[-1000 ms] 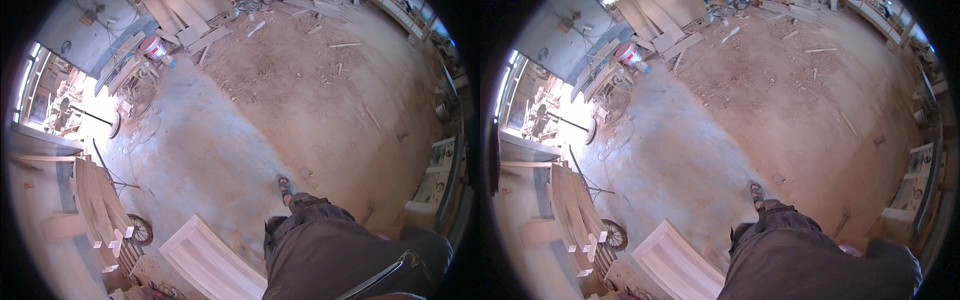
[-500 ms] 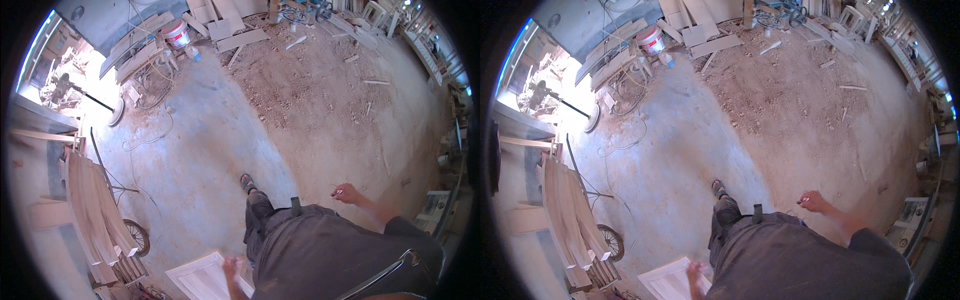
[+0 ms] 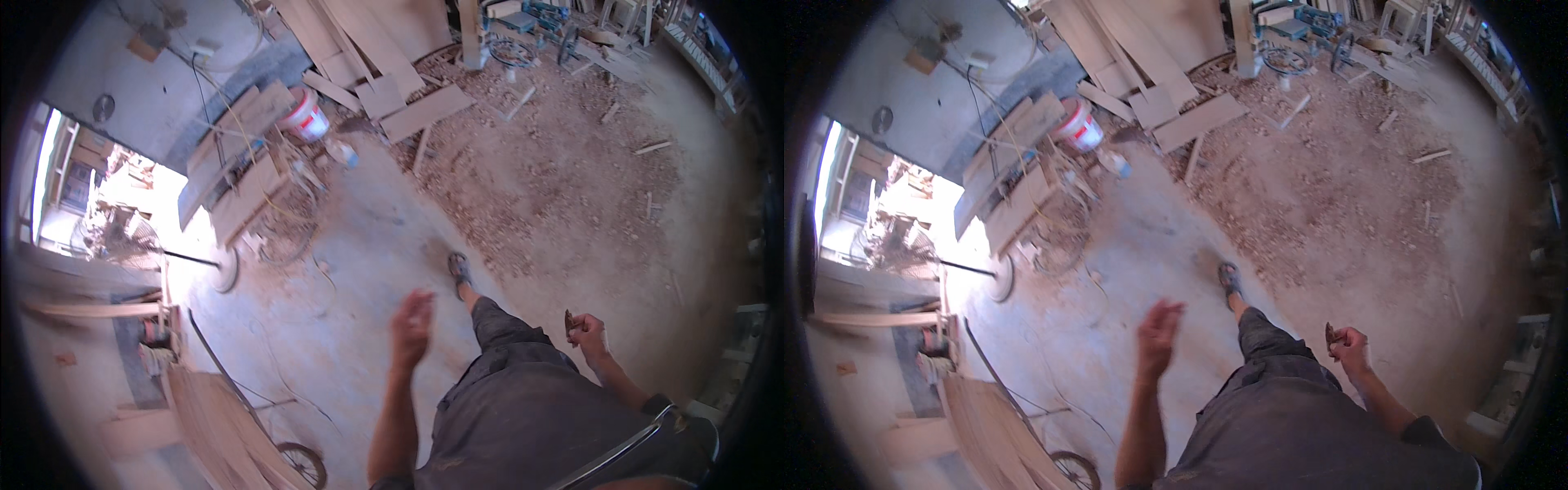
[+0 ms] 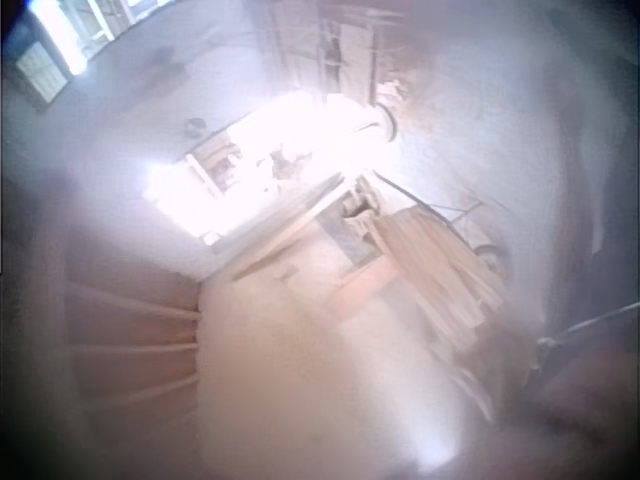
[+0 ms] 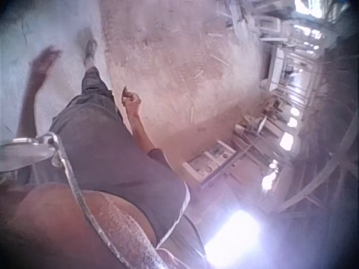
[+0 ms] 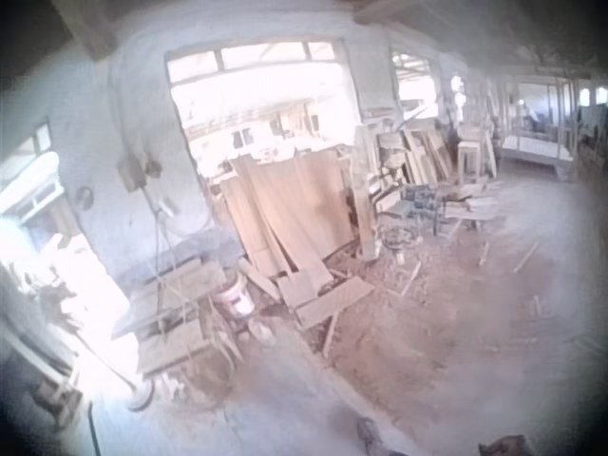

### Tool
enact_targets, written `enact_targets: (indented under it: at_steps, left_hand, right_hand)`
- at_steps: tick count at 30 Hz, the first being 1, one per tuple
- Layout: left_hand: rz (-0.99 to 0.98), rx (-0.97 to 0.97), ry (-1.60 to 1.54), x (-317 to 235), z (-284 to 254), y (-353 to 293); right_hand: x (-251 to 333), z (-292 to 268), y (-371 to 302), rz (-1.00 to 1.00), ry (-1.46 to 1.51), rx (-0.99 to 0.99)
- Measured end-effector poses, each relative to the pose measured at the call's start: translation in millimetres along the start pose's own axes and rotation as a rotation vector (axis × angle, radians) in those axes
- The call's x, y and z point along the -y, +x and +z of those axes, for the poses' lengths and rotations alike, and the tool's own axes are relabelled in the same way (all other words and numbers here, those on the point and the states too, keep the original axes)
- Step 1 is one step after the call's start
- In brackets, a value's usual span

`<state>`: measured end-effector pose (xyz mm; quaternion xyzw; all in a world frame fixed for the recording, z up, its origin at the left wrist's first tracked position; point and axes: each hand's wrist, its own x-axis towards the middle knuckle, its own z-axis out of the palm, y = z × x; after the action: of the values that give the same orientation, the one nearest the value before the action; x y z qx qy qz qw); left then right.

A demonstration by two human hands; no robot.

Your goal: The person removes a loose piece of wood from a crack in a plank, then retrieves a small wooden filler and a container of white paste. They apply the paste into the crack and insert the filler, tapping it with a hammer. Finally, they use an angle grinder to smooth the filled area.

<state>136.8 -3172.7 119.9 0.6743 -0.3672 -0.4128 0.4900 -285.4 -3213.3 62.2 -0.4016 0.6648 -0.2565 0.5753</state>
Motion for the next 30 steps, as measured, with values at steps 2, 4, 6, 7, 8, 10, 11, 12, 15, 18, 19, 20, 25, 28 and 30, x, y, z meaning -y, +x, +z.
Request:
enact_targets:
  at_steps: [2, 4, 6, 7, 8, 10, 11, 12, 15, 18, 19, 20, 25, 28, 30]
  left_hand:
    - [0.093, 0.197, 0.104, -7.7, 29.6, 65.1]
    - [-0.048, 0.299, 0.104, -40.1, 51.2, 119.6]
    - [-0.049, 0.355, 0.166, -74.4, 46.0, 165.7]
    - [-0.057, 0.349, 0.122, -92.7, 35.7, 189.9]
    - [-0.070, 0.340, 0.076, -107.5, 24.9, 210.5]
    - [-0.086, 0.260, -0.001, -128.4, 4.6, 259.1]
    - [-0.083, 0.198, -0.037, -132.5, -5.6, 281.2]
    - [-0.083, 0.135, -0.073, -136.1, -15.3, 303.4]
    - [-0.087, -0.019, -0.272, -138.8, -52.2, 371.3]
    - [-0.047, -0.108, -0.295, -127.8, -93.6, 449.5]
    - [-0.039, -0.147, -0.299, -117.9, -107.3, 477.9]
    - [-0.036, -0.187, -0.304, -116.0, -122.0, 506.7]
    - [-0.069, -0.425, -0.370, -105.3, -229.3, 658.6]
    - [0.008, -0.468, -0.451, -109.9, -291.4, 738.2]
    - [0.001, -0.493, -0.444, -115.8, -332.6, 772.4]
  right_hand:
    - [53.0, 53.8, 59.0, -0.097, -0.001, 0.106]
    - [111.6, 101.6, 110.9, -0.123, -0.003, 0.210]
    - [202.0, 163.5, 140.6, -0.089, 0.104, 0.303]
    - [245.9, 190.3, 156.3, -0.122, 0.074, 0.402]
    - [279.5, 216.1, 168.1, -0.152, 0.041, 0.504]
    - [338.8, 270.3, 190.9, -0.183, 0.113, 0.649]
    - [365.2, 294.7, 203.5, -0.209, 0.141, 0.716]
    - [385.5, 317.5, 215.9, -0.263, 0.080, 0.728]
    - [435.9, 389.9, 256.0, -0.320, -0.001, 0.756]
    - [462.2, 460.8, 302.1, -0.285, -0.011, 0.791]
    - [461.7, 484.4, 325.6, -0.278, -0.030, 0.812]
    - [467.6, 506.7, 346.9, -0.267, -0.050, 0.832]
    - [547.8, 584.5, 445.3, -0.152, -0.522, 0.816]
    - [586.5, 616.9, 508.3, -0.223, -0.484, 0.725]
    - [624.2, 644.5, 536.7, -0.162, -0.391, 0.673]
